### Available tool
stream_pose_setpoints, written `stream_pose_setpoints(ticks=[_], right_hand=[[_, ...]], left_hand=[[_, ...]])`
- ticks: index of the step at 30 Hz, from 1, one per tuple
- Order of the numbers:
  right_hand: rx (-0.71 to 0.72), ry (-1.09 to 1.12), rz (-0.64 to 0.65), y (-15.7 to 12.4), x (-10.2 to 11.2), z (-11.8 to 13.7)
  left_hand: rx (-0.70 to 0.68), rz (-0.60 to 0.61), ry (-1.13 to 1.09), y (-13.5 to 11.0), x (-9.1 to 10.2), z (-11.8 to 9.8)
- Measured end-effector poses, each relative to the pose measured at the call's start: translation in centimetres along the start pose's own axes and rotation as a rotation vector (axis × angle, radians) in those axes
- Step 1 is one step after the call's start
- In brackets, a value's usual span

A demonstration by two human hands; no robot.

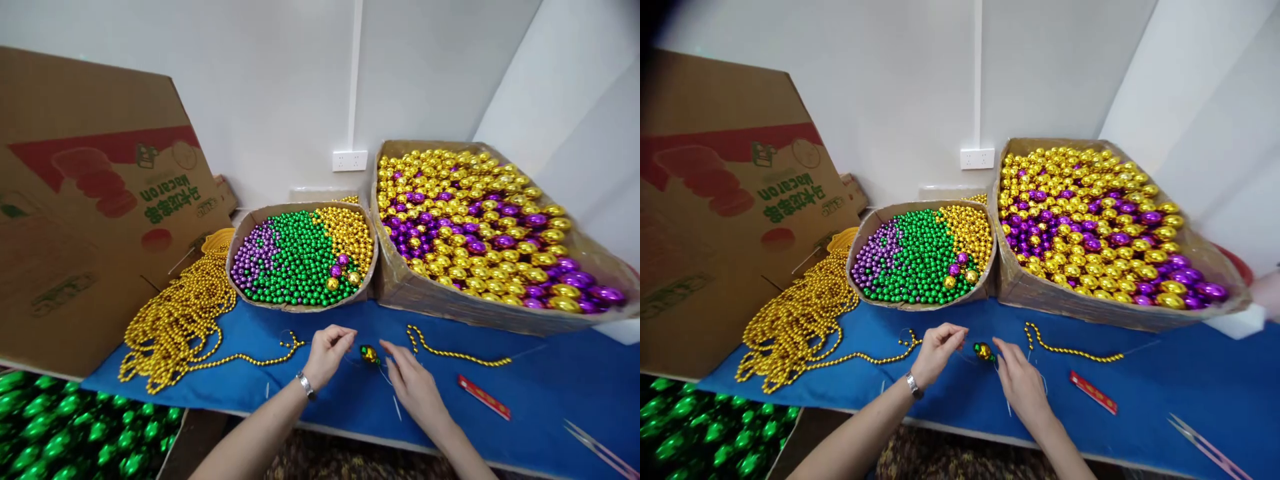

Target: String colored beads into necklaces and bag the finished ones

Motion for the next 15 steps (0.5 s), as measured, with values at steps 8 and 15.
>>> stream_pose_setpoints(ticks=[8, 15], right_hand=[[0.099, 0.083, 0.093, 3.0, 0.4, 2.9], [0.163, 0.169, 0.093, 2.6, 1.4, 1.7]], left_hand=[[0.012, 0.018, -0.173, -0.5, -0.2, -4.6], [0.011, 0.014, -0.01, -2.5, 2.1, -2.1]])
Point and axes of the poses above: each hand's wrist, its own y-axis towards the middle knuckle, its own x-axis out of the back of the hand, z = x × y, the point moved 3 cm from there along y, towards the middle knuckle, and after that the axes turned 12 degrees about -z, right-handed, at the moved point
